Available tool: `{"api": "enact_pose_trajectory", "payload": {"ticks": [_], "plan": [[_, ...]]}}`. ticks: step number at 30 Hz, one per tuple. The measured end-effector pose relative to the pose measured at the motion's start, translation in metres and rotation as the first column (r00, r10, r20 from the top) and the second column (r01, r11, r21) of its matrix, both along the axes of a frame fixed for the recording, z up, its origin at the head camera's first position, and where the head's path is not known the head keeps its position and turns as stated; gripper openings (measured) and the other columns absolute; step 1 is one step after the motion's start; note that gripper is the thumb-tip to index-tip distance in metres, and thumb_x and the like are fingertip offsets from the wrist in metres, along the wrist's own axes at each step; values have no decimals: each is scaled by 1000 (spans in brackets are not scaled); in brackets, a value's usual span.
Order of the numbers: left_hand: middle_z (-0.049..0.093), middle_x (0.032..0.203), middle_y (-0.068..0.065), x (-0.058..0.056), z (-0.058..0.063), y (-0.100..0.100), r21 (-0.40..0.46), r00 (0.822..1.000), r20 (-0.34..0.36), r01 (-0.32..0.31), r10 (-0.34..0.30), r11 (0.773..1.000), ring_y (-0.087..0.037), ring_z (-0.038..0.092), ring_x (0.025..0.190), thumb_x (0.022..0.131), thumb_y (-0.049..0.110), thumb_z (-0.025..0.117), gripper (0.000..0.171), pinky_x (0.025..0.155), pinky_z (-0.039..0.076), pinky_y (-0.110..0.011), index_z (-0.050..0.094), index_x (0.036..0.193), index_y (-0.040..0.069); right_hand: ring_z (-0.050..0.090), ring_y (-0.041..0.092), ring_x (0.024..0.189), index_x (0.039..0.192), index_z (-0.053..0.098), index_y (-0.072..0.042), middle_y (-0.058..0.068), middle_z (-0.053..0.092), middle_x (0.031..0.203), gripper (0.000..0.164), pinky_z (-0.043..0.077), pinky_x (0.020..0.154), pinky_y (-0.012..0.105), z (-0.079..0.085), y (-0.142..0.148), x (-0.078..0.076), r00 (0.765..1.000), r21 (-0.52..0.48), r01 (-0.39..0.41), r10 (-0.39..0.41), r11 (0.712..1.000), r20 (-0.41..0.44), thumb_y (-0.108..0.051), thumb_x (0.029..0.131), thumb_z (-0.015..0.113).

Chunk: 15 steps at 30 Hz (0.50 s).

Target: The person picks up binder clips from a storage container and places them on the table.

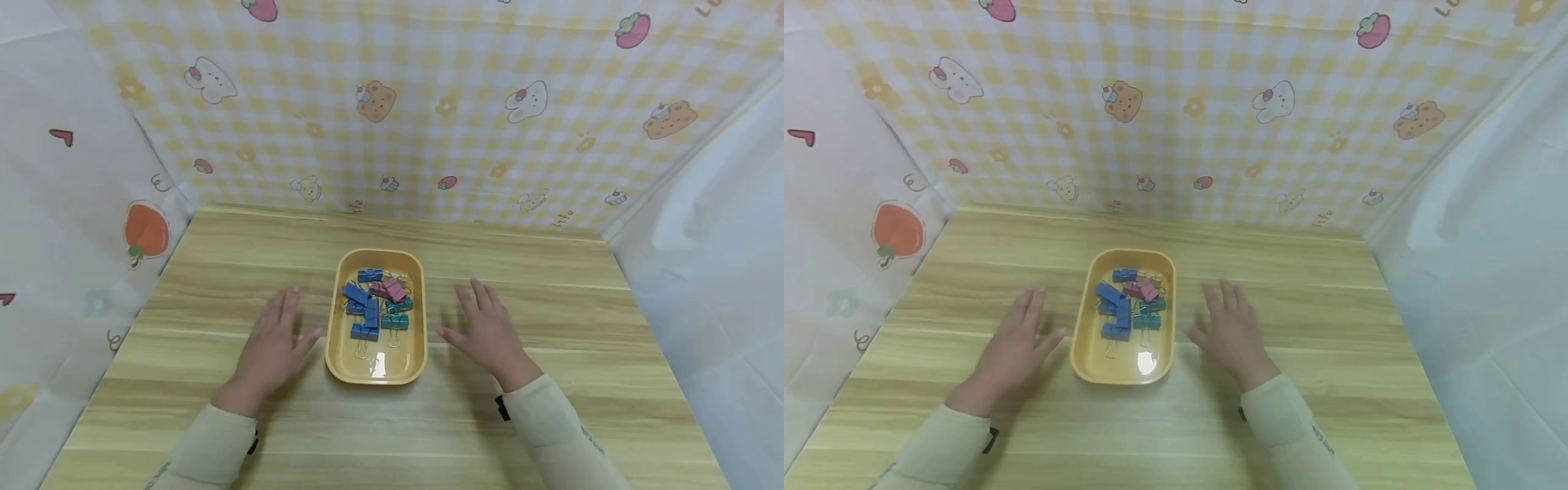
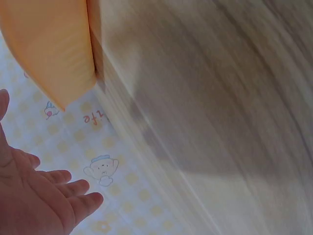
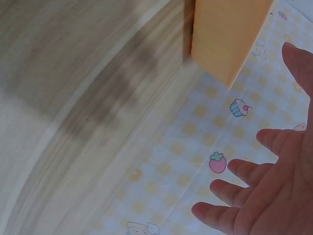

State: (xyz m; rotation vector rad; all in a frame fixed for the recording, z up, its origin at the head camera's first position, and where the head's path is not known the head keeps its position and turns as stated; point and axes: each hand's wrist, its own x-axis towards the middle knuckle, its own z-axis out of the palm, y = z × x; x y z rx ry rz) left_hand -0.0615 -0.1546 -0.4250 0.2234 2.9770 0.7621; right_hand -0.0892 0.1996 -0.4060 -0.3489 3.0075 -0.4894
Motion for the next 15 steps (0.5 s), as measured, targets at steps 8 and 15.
{"api": "enact_pose_trajectory", "payload": {"ticks": [8, 15], "plan": [[10, 159, -22, -1, -11, 10, 75, 999, 31, -27, 25, 997, -46, 16, 143, 97, 48, 50, 85, 111, 22, -62, 2, 156, 12, 20, 44, 142, 151, 31, -11, 21, 22, 156, 88, 24, 109, 66, 8, -8, -4, 1000, -3, -23, 23, 1000, 9, -47, 83, 73], [13, 160, -19, -1, -17, 20, 188, 998, 60, -40, 29, 981, -39, 16, 145, 99, 44, 48, 80, 114, 20, -56, 7, 156, 6, 22, 43, 141, 152, 30, -11, 22, 25, 155, 91, 25, 110, 63, 14, -15, -8, 998, 15, -62, 62, 998, 13, -44, 81, 76]]}}
